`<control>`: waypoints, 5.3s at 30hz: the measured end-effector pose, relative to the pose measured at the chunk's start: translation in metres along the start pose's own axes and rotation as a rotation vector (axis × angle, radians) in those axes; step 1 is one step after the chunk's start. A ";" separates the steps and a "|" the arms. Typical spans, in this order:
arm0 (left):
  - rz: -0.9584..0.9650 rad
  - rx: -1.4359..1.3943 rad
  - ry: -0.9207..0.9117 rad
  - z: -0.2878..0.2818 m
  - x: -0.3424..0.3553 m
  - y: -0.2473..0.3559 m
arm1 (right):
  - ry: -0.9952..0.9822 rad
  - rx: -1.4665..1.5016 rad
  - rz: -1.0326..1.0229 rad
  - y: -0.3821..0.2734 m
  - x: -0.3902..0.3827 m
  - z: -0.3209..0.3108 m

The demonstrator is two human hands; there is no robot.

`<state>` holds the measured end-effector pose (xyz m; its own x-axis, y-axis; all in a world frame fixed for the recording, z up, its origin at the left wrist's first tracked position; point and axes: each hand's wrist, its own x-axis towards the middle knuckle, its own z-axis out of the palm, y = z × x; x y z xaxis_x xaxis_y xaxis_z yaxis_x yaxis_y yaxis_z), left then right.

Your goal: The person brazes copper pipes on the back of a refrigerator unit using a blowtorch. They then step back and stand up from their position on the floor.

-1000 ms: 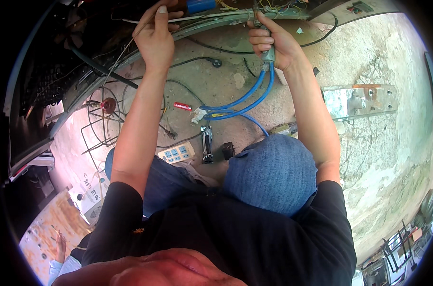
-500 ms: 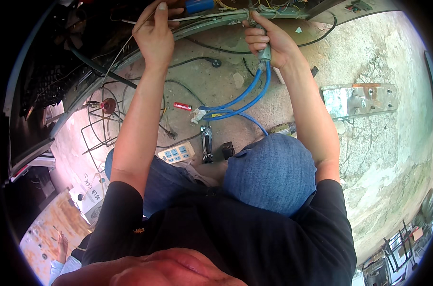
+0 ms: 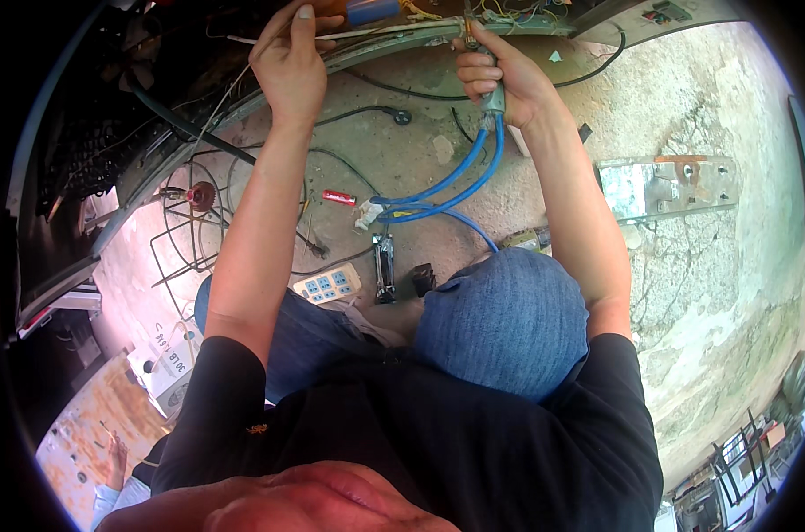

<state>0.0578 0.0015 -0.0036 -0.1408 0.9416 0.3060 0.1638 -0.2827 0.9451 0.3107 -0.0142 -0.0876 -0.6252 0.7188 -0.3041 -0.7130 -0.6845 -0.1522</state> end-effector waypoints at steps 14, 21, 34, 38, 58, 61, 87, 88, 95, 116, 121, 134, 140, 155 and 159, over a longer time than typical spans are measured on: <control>-0.041 -0.037 -0.048 -0.002 -0.009 -0.001 | 0.003 0.032 -0.011 0.001 -0.008 -0.004; -0.002 -0.055 -0.014 -0.006 -0.012 -0.010 | 0.014 0.003 0.000 0.002 0.001 0.001; -0.053 -0.027 -0.001 0.006 0.001 0.005 | 0.004 0.013 -0.002 0.002 -0.002 -0.001; 0.003 0.014 -0.051 0.004 -0.007 0.009 | -0.001 0.007 -0.004 0.002 -0.005 -0.001; -0.032 -0.218 0.093 -0.025 0.009 -0.002 | 0.906 -1.699 -0.844 0.024 -0.116 0.102; -0.034 -0.261 0.104 -0.019 0.009 -0.008 | 0.903 -2.065 -0.830 0.009 -0.097 0.138; -0.051 -0.265 0.113 -0.007 0.011 -0.016 | 0.887 -2.587 -0.823 -0.016 -0.043 0.143; -0.050 -0.266 0.111 -0.007 0.011 -0.016 | 0.882 -2.590 -0.830 -0.016 -0.043 0.143; -0.088 -0.286 0.103 -0.003 0.010 -0.017 | 0.857 -2.579 -0.894 -0.016 -0.044 0.138; -0.106 -0.272 0.072 0.000 0.010 -0.018 | 0.913 -2.535 -0.793 -0.012 -0.046 0.141; -0.091 -0.279 0.108 -0.002 0.007 -0.016 | 0.916 -2.397 -0.857 0.000 -0.062 0.151; -0.054 -0.307 0.113 -0.014 0.022 -0.006 | 0.959 -2.287 -0.648 0.008 -0.100 0.173; -0.070 -0.282 0.060 -0.008 0.037 -0.008 | 0.733 -2.447 -0.839 -0.029 -0.071 0.183; -0.085 -0.260 0.062 -0.005 0.038 -0.018 | 0.761 -2.613 -0.823 -0.031 -0.039 0.189; -0.074 -0.239 0.064 -0.006 0.037 -0.017 | 0.741 -2.591 -0.858 -0.031 -0.038 0.184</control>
<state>0.0443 0.0401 -0.0080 -0.2068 0.9499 0.2343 -0.0837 -0.2558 0.9631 0.2978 0.0017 0.1019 -0.1753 0.9342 0.3108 0.9560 0.2370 -0.1731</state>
